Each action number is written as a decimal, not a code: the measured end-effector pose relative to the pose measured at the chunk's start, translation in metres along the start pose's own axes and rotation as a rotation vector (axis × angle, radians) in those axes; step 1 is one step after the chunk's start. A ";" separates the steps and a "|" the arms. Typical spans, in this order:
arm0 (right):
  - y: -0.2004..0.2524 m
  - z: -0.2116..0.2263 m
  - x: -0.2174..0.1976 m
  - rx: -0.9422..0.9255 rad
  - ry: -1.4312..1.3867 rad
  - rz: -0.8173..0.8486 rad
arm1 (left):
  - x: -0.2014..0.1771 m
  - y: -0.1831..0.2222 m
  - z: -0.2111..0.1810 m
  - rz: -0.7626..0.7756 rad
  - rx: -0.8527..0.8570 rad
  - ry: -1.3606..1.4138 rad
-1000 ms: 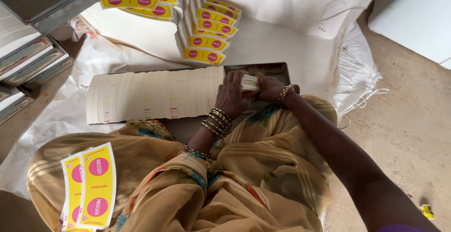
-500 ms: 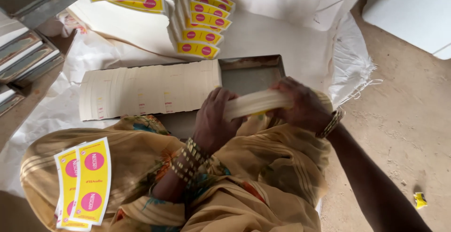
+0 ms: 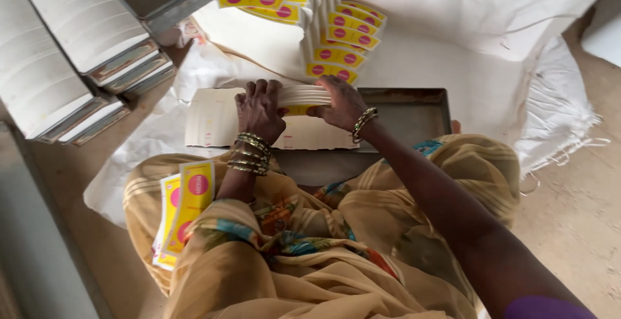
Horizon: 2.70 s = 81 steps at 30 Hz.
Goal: Stacking and organizing coffee product labels into bundles.
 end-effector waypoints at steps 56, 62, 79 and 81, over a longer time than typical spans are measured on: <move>0.008 0.032 0.041 -0.036 0.432 0.114 | 0.087 0.038 0.063 -0.508 -0.902 1.491; 0.011 0.030 0.036 -0.054 0.305 0.089 | 0.095 0.032 0.067 -0.464 -0.956 1.533; 0.009 0.010 0.022 -0.147 0.117 0.027 | 0.023 0.017 0.012 0.145 -0.155 0.055; 0.009 0.002 0.016 -0.072 -0.117 -0.041 | 0.052 0.023 0.031 0.193 -0.245 0.142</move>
Point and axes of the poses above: each hand's wrist, its own y-axis away from the middle knuckle, its own x-axis out of the palm, z = x × y, the point moved 4 cm from there along -y, towards the middle knuckle, and after that the axes turned 7 degrees about -z, right-handed, at the moved point
